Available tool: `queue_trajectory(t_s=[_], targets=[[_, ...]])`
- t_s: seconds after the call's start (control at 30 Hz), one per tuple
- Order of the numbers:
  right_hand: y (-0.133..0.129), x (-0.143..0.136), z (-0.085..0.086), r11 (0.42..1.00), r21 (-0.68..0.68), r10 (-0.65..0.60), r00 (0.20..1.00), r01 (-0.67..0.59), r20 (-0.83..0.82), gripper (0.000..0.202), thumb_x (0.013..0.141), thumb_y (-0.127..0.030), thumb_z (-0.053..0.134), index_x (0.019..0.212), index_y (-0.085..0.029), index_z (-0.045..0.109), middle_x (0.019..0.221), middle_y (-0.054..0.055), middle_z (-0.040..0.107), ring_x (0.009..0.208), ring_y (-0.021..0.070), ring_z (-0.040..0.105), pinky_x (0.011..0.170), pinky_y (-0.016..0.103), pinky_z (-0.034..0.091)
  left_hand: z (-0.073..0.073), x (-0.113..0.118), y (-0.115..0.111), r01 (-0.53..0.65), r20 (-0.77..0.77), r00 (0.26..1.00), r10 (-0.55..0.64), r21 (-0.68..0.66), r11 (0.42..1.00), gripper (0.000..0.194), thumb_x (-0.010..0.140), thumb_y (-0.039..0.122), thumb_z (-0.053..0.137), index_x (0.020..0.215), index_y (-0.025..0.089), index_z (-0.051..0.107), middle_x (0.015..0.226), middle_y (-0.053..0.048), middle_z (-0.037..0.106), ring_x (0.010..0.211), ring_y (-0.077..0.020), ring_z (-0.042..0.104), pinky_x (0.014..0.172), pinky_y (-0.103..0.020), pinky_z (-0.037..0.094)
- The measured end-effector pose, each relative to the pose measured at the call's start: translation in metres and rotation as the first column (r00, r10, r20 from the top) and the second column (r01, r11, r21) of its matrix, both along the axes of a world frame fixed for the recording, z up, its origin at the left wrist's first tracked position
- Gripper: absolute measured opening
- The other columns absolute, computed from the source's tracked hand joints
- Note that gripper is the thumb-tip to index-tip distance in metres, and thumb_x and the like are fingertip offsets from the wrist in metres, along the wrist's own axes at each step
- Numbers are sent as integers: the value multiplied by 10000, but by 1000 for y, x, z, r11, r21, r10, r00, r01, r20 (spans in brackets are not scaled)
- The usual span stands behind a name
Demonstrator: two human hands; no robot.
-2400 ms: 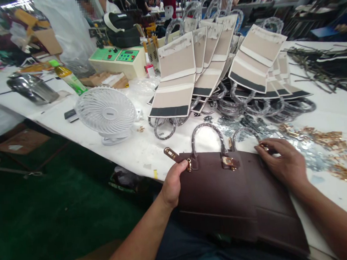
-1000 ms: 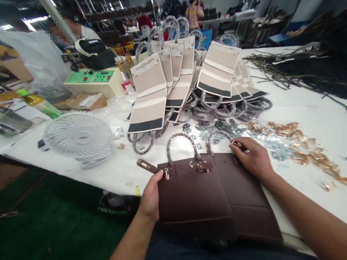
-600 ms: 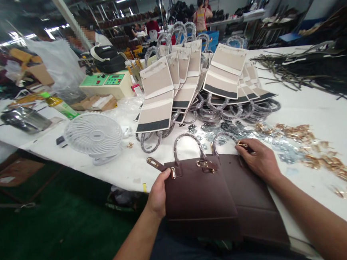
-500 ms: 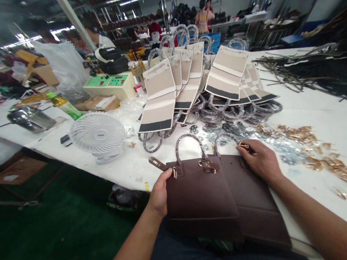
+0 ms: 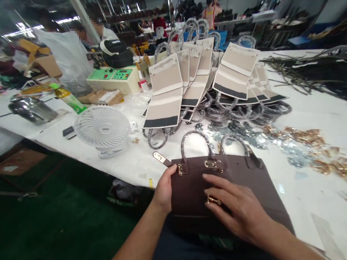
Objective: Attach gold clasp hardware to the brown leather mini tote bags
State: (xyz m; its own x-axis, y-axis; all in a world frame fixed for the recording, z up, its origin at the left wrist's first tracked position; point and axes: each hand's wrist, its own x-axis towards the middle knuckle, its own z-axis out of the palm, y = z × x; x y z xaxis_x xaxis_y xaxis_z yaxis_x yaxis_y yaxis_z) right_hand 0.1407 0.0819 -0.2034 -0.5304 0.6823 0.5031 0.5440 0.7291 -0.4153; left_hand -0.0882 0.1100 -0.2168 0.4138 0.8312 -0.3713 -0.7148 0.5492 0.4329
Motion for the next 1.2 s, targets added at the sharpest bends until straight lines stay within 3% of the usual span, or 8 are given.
queue_trajectory(t_s=[0.2,0.43,0.6,0.9,1.2], targets=[[18,-18,-12,987,-141,-69,994,81,90,130,995,-290,577,1113,-291,632,1440,52,632,1137,221,718,857,382,646,1,0,-2,-104,-53,993,104,3,995,491,934,370,556,1314,78,664,1115,-161,780,1097,-361,724,1086,-522,498],[18,-25,-12,989,-115,-81,989,95,121,141,1003,-315,565,1127,-283,625,1426,55,644,1093,224,736,818,380,649,3,2,-2,-107,-3,994,107,15,994,479,933,358,552,1304,80,671,1094,-154,785,1086,-365,726,1078,-525,501],[17,-26,-13,991,-95,-83,994,90,76,164,995,-299,589,1148,-269,637,1365,80,682,1110,213,727,877,357,629,2,2,-2,-137,-27,990,137,12,990,462,937,330,556,1324,103,666,1106,-142,786,1097,-371,724,1080,-535,502],[22,-27,-13,980,-159,-113,993,119,46,136,999,-308,574,1116,-283,640,1362,56,677,1101,206,726,832,349,626,-1,2,-1,-211,-124,968,217,61,976,363,906,281,626,1214,121,732,1127,-121,785,1157,-367,701,1092,-506,503],[12,-20,-11,995,-69,-75,995,70,-61,176,969,-257,633,1144,-261,646,1167,59,744,1010,170,738,837,301,621,-1,3,-2,-86,-4,996,86,-19,996,515,942,398,559,1341,85,651,1127,-159,780,1107,-376,722,1090,-538,496]])
